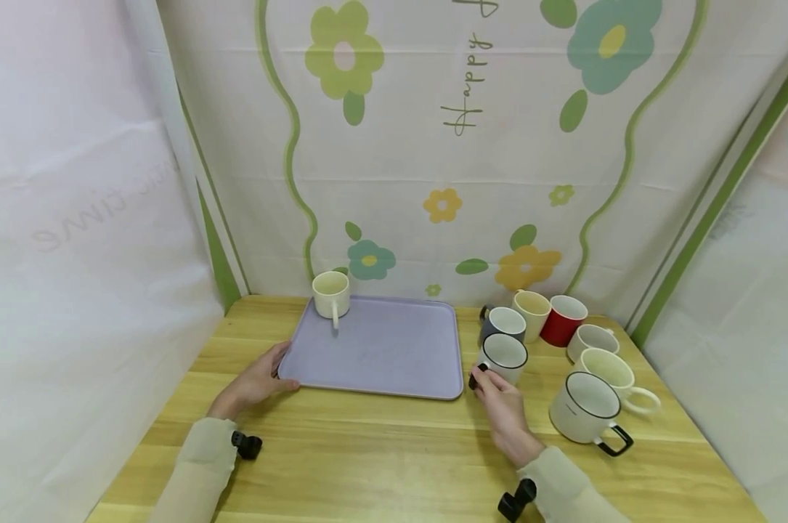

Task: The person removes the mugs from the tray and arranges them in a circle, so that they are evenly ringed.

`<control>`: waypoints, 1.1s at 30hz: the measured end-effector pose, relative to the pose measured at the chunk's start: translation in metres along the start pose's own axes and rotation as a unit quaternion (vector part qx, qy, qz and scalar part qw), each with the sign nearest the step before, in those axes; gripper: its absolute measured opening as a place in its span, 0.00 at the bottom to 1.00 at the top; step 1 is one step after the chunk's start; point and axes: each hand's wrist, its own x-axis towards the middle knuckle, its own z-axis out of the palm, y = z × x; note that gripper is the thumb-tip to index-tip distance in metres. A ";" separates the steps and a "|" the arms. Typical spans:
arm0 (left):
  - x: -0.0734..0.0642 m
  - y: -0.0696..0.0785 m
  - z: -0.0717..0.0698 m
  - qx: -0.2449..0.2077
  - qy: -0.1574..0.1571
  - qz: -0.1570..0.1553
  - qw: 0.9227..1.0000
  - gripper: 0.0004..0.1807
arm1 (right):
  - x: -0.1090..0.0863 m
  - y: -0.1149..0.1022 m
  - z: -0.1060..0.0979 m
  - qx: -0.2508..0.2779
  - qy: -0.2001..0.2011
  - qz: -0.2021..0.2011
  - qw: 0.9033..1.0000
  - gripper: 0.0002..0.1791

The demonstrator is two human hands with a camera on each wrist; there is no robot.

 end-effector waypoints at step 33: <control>-0.001 -0.001 -0.001 -0.004 -0.003 0.002 1.000 0.55 | -0.023 -0.036 0.009 -0.360 -0.237 -0.146 0.890 0.31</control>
